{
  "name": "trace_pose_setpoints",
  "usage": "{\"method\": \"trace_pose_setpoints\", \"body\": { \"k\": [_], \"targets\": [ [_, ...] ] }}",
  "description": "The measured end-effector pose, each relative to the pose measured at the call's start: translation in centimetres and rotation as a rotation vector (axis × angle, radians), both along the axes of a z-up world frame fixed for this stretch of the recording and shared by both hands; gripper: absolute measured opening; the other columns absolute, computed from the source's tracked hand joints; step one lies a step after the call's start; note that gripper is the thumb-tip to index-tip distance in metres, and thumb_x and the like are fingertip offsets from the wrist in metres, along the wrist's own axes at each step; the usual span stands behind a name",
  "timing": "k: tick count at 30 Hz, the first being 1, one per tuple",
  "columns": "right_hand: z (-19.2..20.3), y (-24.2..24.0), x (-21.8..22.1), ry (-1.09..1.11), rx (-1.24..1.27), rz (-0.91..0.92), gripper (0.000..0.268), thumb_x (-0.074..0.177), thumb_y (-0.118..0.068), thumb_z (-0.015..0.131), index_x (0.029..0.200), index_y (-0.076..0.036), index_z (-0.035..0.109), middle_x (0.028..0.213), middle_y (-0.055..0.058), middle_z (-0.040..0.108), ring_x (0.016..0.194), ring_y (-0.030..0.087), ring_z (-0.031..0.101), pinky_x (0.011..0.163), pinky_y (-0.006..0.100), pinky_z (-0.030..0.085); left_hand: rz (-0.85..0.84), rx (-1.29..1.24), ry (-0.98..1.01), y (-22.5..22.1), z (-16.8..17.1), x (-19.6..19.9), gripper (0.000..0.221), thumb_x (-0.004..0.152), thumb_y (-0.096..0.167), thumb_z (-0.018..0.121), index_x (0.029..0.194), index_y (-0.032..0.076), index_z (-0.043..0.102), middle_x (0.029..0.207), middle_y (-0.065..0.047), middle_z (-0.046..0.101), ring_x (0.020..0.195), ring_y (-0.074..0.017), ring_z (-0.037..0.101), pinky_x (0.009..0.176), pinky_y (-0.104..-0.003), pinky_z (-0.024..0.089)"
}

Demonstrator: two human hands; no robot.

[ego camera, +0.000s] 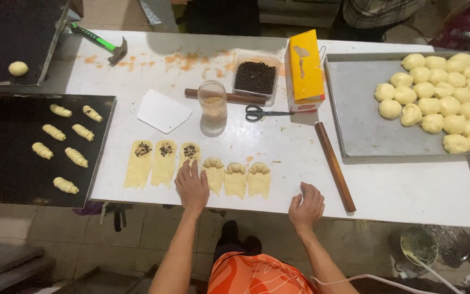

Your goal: The person is rolling out small pieces of dough, adding toppings like chocolate chips, and then rolling them into shaped rolls or crescents on a bakery workbench.

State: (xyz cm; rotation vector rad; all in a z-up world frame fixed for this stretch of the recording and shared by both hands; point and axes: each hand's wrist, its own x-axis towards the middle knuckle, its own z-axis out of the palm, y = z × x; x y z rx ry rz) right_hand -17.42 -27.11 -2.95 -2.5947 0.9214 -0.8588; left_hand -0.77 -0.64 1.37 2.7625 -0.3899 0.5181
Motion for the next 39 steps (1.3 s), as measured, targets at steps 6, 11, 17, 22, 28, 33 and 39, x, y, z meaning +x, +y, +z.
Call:
{"method": "trace_pose_setpoints", "body": {
  "k": [6, 11, 17, 22, 28, 33, 39],
  "targets": [
    [-1.0, -0.2, 0.0, 0.002, -0.04, -0.018, 0.034, 0.08, -0.014, 0.055, 0.113, -0.022, 0.06, 0.103, -0.003, 0.056, 0.095, 0.021, 0.055, 0.077, 0.036, 0.044, 0.008, 0.001, 0.004, 0.1, -0.2, 0.1, 0.038, 0.099, 0.03, 0.046, 0.131, 0.007, 0.049, 0.13, -0.013, 0.044, 0.117, -0.0284, 0.044, 0.092, -0.04, 0.035],
    [-0.8, -0.2, 0.0, -0.004, -0.023, -0.011, 0.034, 0.08, -0.012, 0.055, 0.112, -0.021, 0.059, 0.102, -0.002, 0.056, 0.094, 0.023, 0.056, 0.077, 0.037, 0.044, 0.003, 0.0, 0.02, 0.0, 0.6, 0.0, 0.037, 0.1, 0.028, 0.045, 0.131, 0.007, 0.049, 0.129, -0.014, 0.044, 0.116, -0.029, 0.044, 0.092, -0.04, 0.035],
    [-0.2, 0.0, 0.0, -0.018, -0.004, -0.008, 0.035, 0.08, -0.01, 0.055, 0.113, -0.021, 0.058, 0.103, -0.002, 0.056, 0.094, 0.023, 0.055, 0.077, 0.037, 0.043, -0.009, 0.015, -0.027, 0.0, 0.1, 0.1, 0.037, 0.099, 0.028, 0.047, 0.13, 0.007, 0.05, 0.129, -0.014, 0.045, 0.116, -0.0297, 0.046, 0.09, -0.041, 0.037],
    [0.0, 0.1, 0.0, -0.011, 0.002, -0.006, 0.038, 0.08, -0.01, 0.055, 0.117, -0.02, 0.057, 0.104, -0.002, 0.057, 0.094, 0.023, 0.055, 0.077, 0.038, 0.042, -0.009, 0.006, -0.027, 0.0, 0.0, 0.2, 0.037, 0.1, 0.029, 0.046, 0.129, 0.007, 0.05, 0.128, -0.014, 0.046, 0.115, -0.0298, 0.046, 0.09, -0.041, 0.037],
    [0.3, 0.1, 0.1, -0.057, -0.019, 0.011, 0.04, 0.077, -0.012, 0.055, 0.117, -0.018, 0.057, 0.098, -0.002, 0.057, 0.088, 0.024, 0.055, 0.075, 0.038, 0.041, -0.023, -0.004, -0.015, 0.0, 0.7, -0.1, 0.036, 0.101, 0.028, 0.044, 0.129, 0.005, 0.05, 0.128, -0.015, 0.045, 0.113, -0.0293, 0.046, 0.09, -0.04, 0.036],
    [0.3, -0.1, 0.2, -0.059, -0.059, 0.018, 0.042, 0.076, -0.011, 0.056, 0.117, -0.016, 0.058, 0.097, -0.001, 0.057, 0.087, 0.024, 0.055, 0.074, 0.039, 0.042, -0.032, -0.01, -0.038, 0.3, -0.1, 0.3, 0.037, 0.101, 0.029, 0.045, 0.128, 0.005, 0.05, 0.127, -0.014, 0.044, 0.113, -0.0289, 0.045, 0.089, -0.04, 0.036],
    [1.4, 0.6, 0.3, -0.051, -0.011, 0.014, 0.041, 0.078, -0.007, 0.055, 0.118, -0.015, 0.056, 0.098, 0.002, 0.056, 0.089, 0.027, 0.054, 0.076, 0.04, 0.042, -0.039, -0.027, -0.085, 0.4, 0.3, 0.3, 0.035, 0.1, 0.028, 0.046, 0.127, 0.006, 0.051, 0.126, -0.013, 0.046, 0.111, -0.0277, 0.047, 0.088, -0.039, 0.037]
  ]
}}
